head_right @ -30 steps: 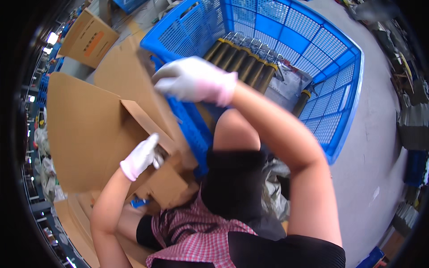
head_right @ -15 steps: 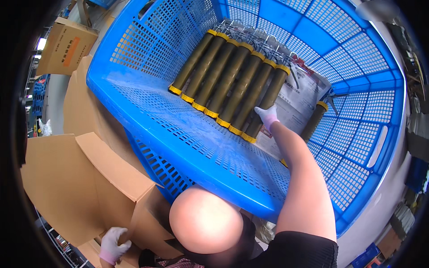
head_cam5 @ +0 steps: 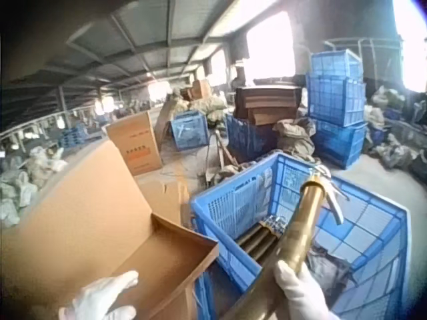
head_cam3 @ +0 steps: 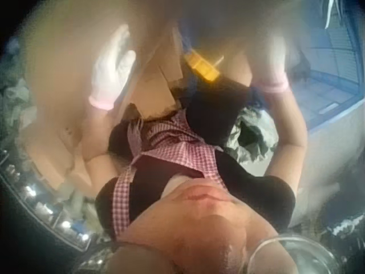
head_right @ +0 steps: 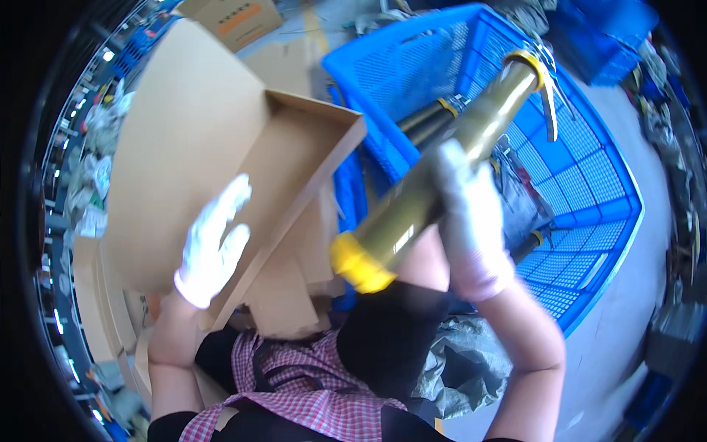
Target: The person assembles cardboard inserts by hand and packs industrial dispenser tools into cardboard boxes.
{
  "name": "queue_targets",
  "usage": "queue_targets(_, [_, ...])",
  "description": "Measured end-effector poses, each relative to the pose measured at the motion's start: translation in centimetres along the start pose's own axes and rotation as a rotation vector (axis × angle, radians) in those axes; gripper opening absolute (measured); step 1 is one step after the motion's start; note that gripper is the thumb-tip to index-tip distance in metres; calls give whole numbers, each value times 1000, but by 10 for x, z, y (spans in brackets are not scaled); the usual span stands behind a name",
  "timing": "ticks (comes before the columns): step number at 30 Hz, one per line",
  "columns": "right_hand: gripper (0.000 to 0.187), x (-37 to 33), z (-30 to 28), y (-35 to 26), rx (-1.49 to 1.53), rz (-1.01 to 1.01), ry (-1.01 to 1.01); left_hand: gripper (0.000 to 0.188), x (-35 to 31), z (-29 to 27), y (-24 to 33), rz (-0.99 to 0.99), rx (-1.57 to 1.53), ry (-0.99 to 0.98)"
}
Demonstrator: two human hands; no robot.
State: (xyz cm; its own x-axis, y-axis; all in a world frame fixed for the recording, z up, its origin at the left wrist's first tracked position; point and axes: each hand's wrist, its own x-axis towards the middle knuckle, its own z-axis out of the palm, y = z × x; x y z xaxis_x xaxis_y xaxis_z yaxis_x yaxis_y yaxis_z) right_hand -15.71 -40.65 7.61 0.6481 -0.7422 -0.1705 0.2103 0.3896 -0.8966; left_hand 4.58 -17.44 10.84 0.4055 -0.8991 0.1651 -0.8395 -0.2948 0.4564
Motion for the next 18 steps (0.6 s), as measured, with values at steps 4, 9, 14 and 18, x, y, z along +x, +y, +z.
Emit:
queue_targets(4, [65,-66,89,52,-330,-193,-418,88,26,-59,55,-259,-331,-350])
queue_targets(9, [69,-48,144,125,-1195,-939,-607,95,-11,-61,-40,-327,-537,-295])
queue_targets(14, [17,-32,152,183,-1410,-1118,-728,93,-35,-20,-116,-400,-488,-287])
queue_targets(18, [6,-33,149,181,-1346,-1107,-733,90,-12,-24,-118,-568,-342,-447])
